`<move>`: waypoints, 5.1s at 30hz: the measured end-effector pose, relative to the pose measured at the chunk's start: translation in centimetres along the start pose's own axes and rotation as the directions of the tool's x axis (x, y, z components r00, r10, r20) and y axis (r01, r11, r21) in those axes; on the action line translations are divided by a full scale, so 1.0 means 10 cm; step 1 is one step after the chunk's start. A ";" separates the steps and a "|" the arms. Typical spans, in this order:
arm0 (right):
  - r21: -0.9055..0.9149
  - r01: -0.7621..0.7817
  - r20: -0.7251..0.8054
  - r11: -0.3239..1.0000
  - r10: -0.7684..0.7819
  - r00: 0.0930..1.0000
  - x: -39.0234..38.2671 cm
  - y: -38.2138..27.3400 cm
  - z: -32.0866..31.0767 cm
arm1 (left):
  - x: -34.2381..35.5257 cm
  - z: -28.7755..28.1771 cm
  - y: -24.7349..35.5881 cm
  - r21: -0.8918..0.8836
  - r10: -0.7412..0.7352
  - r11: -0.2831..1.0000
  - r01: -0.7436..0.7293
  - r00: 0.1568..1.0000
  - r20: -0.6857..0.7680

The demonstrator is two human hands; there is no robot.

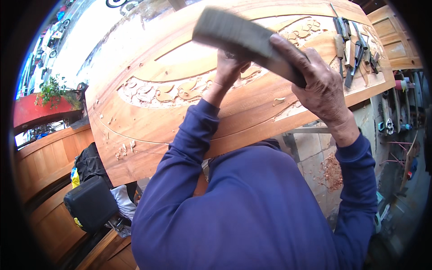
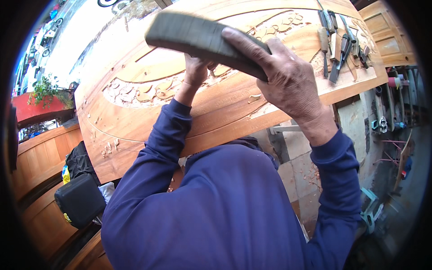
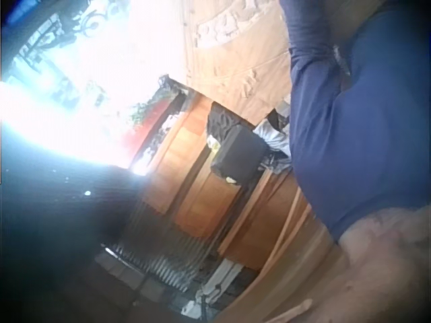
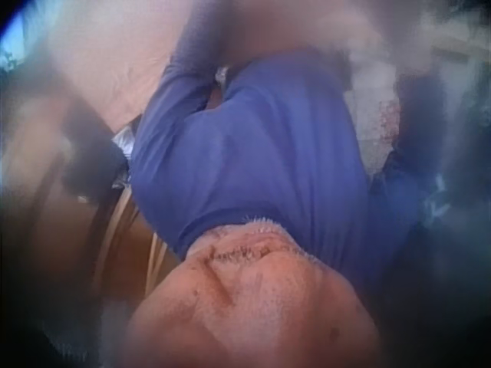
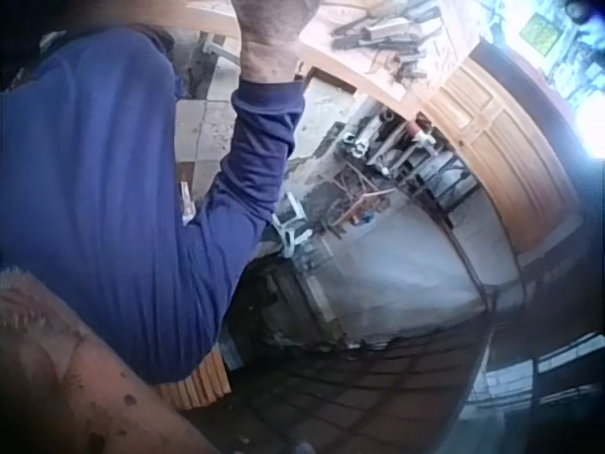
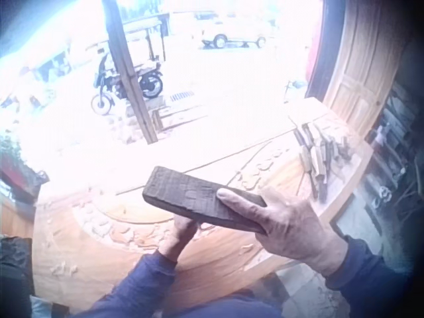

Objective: The person carves intricate decorative patterns into a large wooden panel using a chisel and a wooden mallet. They use the mallet to drive the chisel through the wood, removing shavings and refining the leaf-like shapes.

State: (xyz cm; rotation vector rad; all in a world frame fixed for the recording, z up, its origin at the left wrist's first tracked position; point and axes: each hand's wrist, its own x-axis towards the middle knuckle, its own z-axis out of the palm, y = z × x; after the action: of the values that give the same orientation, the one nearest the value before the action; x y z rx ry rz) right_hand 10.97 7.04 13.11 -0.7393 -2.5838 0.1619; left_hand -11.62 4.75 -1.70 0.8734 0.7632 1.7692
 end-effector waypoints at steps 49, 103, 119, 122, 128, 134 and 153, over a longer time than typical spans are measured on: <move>0.337 -0.318 -0.062 0.886 0.358 0.932 -0.68 0.24 0.02 | 0.08 0.18 -0.05 0.126 0.086 0.990 -0.058 0.970 -0.227; 0.774 -0.631 0.566 0.050 0.391 0.726 -1.45 1.82 0.81 | -0.29 0.41 0.30 0.604 0.436 0.795 -0.062 0.751 -0.496; 0.763 -0.620 0.371 0.184 0.660 0.653 -1.27 1.34 0.75 | 0.49 0.01 0.18 0.059 0.080 0.996 -0.071 0.982 -0.173; 0.761 -0.625 0.368 0.174 0.676 0.638 -1.27 1.33 0.77 | 0.49 0.01 0.22 0.106 0.046 0.994 -0.030 0.987 -0.153; 0.766 -0.616 0.365 0.183 0.665 0.652 -1.30 1.35 0.77 | 0.42 0.01 0.16 0.167 0.069 0.985 -0.032 0.973 -0.222; 0.777 -0.603 0.353 0.181 0.668 0.656 -1.32 1.36 0.78 | 0.39 0.03 0.14 0.180 0.139 0.979 -0.095 0.958 -0.252; 0.751 -0.521 0.166 0.406 0.647 0.744 -0.63 1.09 0.19 | 0.27 0.28 0.11 0.331 0.142 0.944 0.005 0.897 -0.418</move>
State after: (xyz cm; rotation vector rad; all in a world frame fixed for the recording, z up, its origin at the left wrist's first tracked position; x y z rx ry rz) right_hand 20.05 12.99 6.52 -1.1975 -1.6753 1.2904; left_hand -10.49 7.20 1.28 0.7213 1.3653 1.9647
